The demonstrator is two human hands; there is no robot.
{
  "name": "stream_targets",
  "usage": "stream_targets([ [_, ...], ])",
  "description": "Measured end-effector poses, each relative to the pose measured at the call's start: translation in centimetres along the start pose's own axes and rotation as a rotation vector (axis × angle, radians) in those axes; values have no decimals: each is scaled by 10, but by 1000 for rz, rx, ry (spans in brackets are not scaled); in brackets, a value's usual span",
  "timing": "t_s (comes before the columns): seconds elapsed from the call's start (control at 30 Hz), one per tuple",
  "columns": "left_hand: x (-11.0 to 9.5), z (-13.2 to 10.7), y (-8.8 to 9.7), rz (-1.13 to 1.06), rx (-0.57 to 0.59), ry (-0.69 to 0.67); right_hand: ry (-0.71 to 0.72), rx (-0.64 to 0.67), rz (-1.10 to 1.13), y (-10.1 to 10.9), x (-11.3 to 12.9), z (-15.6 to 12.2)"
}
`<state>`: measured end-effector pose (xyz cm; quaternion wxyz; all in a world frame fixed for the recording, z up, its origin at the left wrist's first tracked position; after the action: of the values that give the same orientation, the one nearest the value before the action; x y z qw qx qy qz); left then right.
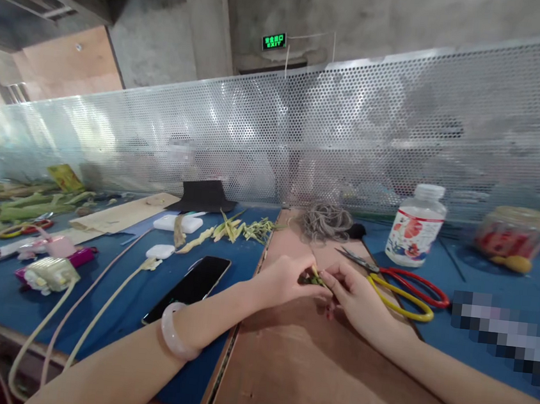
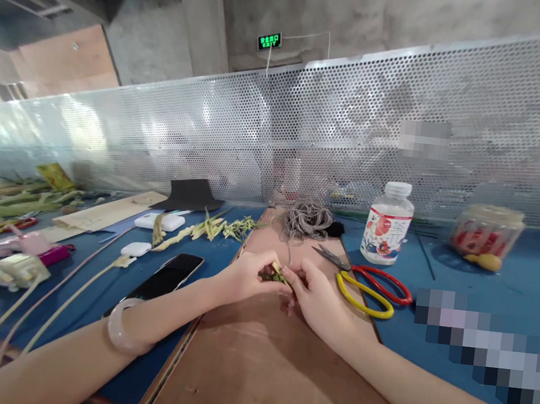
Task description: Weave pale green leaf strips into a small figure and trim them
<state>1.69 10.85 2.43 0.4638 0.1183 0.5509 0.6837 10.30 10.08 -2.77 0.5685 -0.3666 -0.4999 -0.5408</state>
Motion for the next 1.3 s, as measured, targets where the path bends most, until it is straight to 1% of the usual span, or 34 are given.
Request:
stream_targets([
  [0.1,0,0,3,-21,-18,22,32,23,-4,-1,1,1],
  [0.23,-2,0,5,-83,-27,-25,97,66,34,-5,10,0],
  [0.33,-2,1,8,-26,-62,-50,127,36,10,-3,15,0],
  [0.47,-8,1,13,82,-114,-101,133,4,-25,0,15,0],
  [0.63,-12,0,17,107,-148,-105,154,23,-62,-2,20,-3],
  [0.73,-11,-1,18,43,-163,-71,169,18,-106,-2,26,-7],
  [0.83,-8,0,16,-36,-146,-37,194,-6,-123,-1,30,-9],
  [0.9,-7,1,14,-78,-135,-29,208,2,-107,-2,31,-10],
  [1.0,-8,1,14,-128,-137,-49,208,13,-121,-3,29,-9],
  [1.13,-14,0,14,-96,-137,-121,179,-21,-185,1,24,-9],
  [1.3,-16,1,16,-137,-144,-123,141,-65,-150,5,18,-8],
])
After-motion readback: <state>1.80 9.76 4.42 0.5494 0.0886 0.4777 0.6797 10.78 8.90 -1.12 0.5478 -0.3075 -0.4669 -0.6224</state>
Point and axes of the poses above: each hand's wrist, its own z-axis towards the middle knuckle, its own y-axis out of the back of the hand, x = y × z, the point moved 9 cm from there along z, towards the middle knuckle, and after that the axes turned 6 degrees about z, right-handed, at the moved point
